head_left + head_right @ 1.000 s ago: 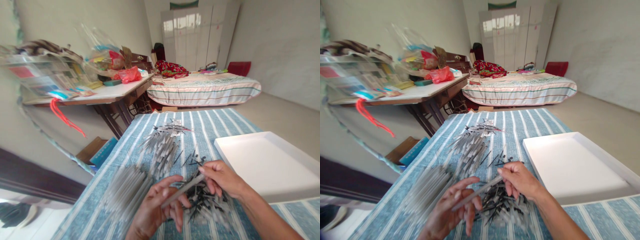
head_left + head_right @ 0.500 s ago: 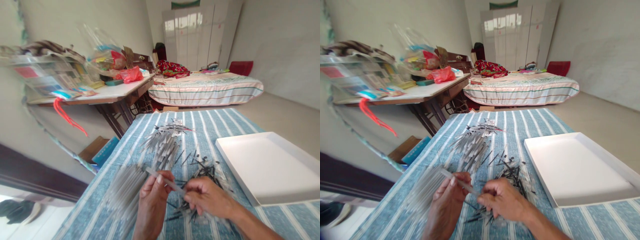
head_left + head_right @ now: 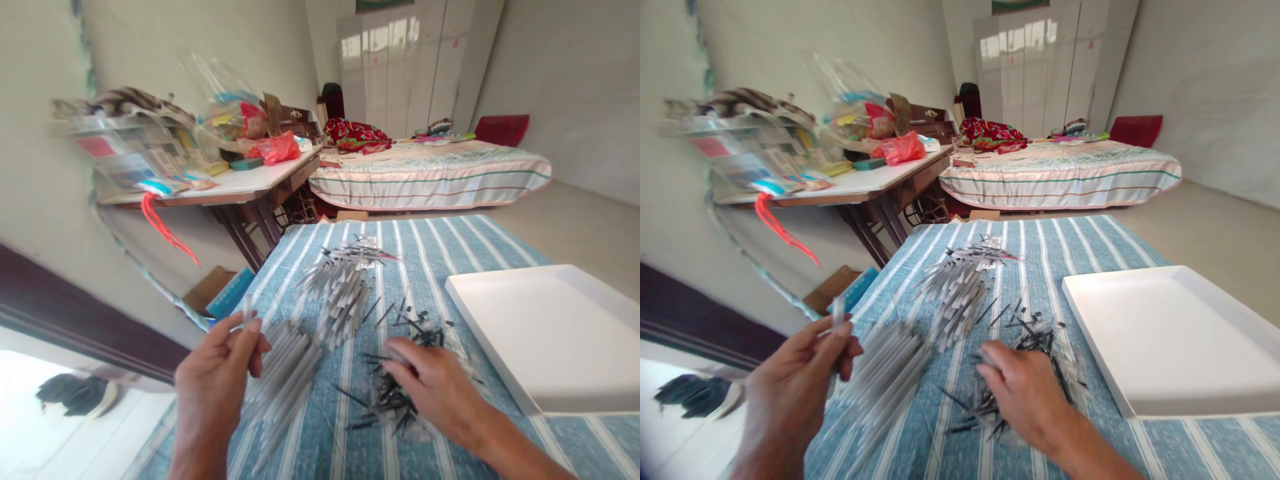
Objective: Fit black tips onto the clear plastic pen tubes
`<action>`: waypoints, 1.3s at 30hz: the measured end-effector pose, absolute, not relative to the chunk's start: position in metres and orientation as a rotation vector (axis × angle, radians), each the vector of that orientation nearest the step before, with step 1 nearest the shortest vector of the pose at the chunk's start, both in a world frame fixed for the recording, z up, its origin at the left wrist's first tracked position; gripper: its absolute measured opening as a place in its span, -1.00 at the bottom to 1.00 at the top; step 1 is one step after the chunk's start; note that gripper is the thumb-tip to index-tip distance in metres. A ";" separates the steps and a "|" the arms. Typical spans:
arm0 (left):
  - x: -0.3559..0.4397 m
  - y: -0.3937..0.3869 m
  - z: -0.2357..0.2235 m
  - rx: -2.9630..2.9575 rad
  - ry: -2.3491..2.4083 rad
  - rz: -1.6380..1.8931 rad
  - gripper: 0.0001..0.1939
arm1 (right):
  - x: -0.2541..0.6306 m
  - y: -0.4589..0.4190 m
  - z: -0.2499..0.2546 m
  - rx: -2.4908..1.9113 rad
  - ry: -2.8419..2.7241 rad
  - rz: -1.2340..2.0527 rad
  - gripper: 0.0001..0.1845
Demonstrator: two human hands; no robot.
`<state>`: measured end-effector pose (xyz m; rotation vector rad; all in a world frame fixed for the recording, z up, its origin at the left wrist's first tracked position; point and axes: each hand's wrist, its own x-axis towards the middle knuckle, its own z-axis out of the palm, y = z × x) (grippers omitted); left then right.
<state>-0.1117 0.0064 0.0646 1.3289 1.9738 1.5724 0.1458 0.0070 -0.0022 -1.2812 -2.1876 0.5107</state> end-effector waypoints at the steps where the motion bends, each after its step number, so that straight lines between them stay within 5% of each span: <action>1: -0.118 0.003 0.057 1.485 2.104 1.294 -0.81 | 0.154 0.015 -0.002 -1.341 -2.163 0.404 -0.76; 5: -0.125 -0.005 0.021 1.913 2.290 0.406 -0.76 | 0.183 0.041 -0.012 -1.638 -2.160 0.071 -0.71; 10: -0.113 -0.001 0.001 2.061 2.372 0.053 -0.74 | 0.198 0.052 -0.024 -1.873 -2.239 -0.037 -0.68; 32: -0.008 0.094 -0.019 2.269 2.205 0.113 -0.79 | 0.198 0.053 -0.011 -1.737 -2.196 0.309 -0.69; 39: -0.009 0.070 0.005 2.315 2.092 0.241 -0.83 | 0.200 0.056 -0.010 -1.678 -1.988 0.428 -0.70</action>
